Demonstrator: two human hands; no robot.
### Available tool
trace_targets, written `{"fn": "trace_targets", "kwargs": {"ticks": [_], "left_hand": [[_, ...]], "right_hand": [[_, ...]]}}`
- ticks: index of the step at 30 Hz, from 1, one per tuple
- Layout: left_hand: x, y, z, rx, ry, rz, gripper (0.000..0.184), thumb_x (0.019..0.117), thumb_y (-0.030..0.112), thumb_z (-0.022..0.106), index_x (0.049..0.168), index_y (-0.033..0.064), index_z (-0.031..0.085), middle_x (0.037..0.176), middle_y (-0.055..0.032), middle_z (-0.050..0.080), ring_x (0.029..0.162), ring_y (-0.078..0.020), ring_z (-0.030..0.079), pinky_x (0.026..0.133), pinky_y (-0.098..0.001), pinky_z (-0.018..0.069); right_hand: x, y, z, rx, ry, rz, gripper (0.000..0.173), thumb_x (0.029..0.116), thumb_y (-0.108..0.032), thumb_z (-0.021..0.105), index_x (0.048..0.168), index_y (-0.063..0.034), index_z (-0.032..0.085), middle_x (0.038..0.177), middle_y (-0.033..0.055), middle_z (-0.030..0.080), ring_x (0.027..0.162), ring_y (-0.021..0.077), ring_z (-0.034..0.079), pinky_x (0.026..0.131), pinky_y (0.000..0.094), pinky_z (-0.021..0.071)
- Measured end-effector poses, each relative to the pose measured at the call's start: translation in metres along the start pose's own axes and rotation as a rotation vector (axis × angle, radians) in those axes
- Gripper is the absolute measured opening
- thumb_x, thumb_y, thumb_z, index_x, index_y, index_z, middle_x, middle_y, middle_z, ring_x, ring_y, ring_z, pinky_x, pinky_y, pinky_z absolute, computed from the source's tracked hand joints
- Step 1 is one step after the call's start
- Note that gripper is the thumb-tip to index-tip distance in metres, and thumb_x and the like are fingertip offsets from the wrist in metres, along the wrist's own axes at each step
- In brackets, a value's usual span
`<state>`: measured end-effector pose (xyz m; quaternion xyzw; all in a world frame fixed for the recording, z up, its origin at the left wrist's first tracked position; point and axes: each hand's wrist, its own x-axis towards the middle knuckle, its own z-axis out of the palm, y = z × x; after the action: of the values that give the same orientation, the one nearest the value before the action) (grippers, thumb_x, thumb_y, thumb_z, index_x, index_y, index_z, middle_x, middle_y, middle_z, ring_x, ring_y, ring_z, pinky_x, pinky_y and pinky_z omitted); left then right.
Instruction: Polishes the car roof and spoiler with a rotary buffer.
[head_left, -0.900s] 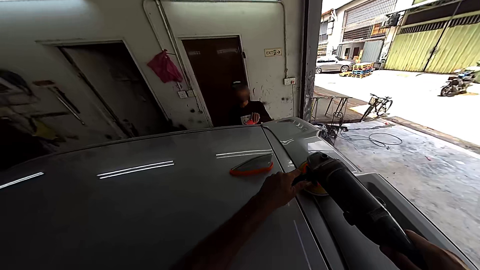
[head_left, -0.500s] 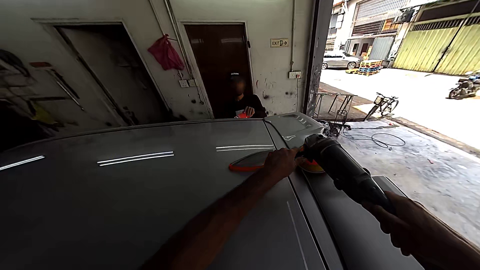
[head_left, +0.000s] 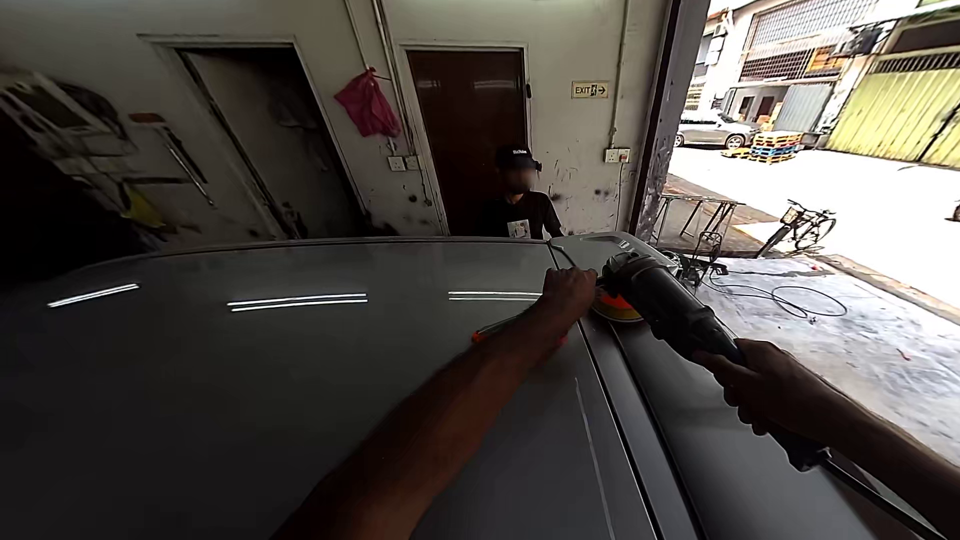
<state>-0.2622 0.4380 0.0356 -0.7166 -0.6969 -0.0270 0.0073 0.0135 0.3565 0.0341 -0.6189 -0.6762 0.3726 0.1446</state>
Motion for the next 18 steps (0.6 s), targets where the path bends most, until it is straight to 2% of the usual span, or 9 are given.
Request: {"fn": "trace_targets", "kwargs": {"ticks": [5,8,12,18], "left_hand": [[0.026,-0.002,0.003,-0.014,0.012,-0.026,0.041,0.1084,0.043,0.047,0.130,0.0117,0.063,0.117,-0.0183,0.070,0.111,-0.0391,0.067,0.088,-0.0597,0.0517],[0.040,0.009,0.003,-0.033,0.006,-0.002,0.042,0.1090,0.041,0.046,0.136,0.0128,0.060,0.122,-0.0205,0.068,0.115,-0.0416,0.066,0.090,-0.0625,0.0516],[0.051,0.037,0.000,-0.027,0.025,0.057,0.043,0.1098,0.042,0.043,0.143,0.0176,0.057,0.122,-0.0210,0.068,0.116,-0.0421,0.065,0.090,-0.0620,0.0512],[0.060,0.099,0.001,-0.014,0.043,0.164,0.045,0.1098,0.044,0.042,0.148,0.0244,0.052,0.122,-0.0212,0.068,0.114,-0.0422,0.065,0.087,-0.0617,0.0528]], "right_hand": [[0.029,-0.005,-0.008,0.007,0.000,0.020,0.045,0.1069,-0.046,0.051,0.097,-0.0029,0.059,0.066,0.0095,0.064,0.050,0.0199,0.067,0.050,0.0361,0.0606],[0.031,0.000,-0.019,0.045,0.009,0.035,0.045,0.1079,-0.044,0.049,0.097,-0.0017,0.058,0.064,0.0108,0.063,0.049,0.0204,0.066,0.048,0.0353,0.0594],[0.024,0.015,-0.039,0.106,0.039,0.062,0.045,0.1083,-0.044,0.048,0.096,-0.0018,0.059,0.062,0.0102,0.061,0.046,0.0195,0.063,0.045,0.0338,0.0571],[-0.002,0.066,-0.075,0.198,0.067,0.080,0.045,0.1088,-0.044,0.047,0.099,-0.0024,0.061,0.064,0.0110,0.063,0.047,0.0199,0.062,0.044,0.0337,0.0561]]}}
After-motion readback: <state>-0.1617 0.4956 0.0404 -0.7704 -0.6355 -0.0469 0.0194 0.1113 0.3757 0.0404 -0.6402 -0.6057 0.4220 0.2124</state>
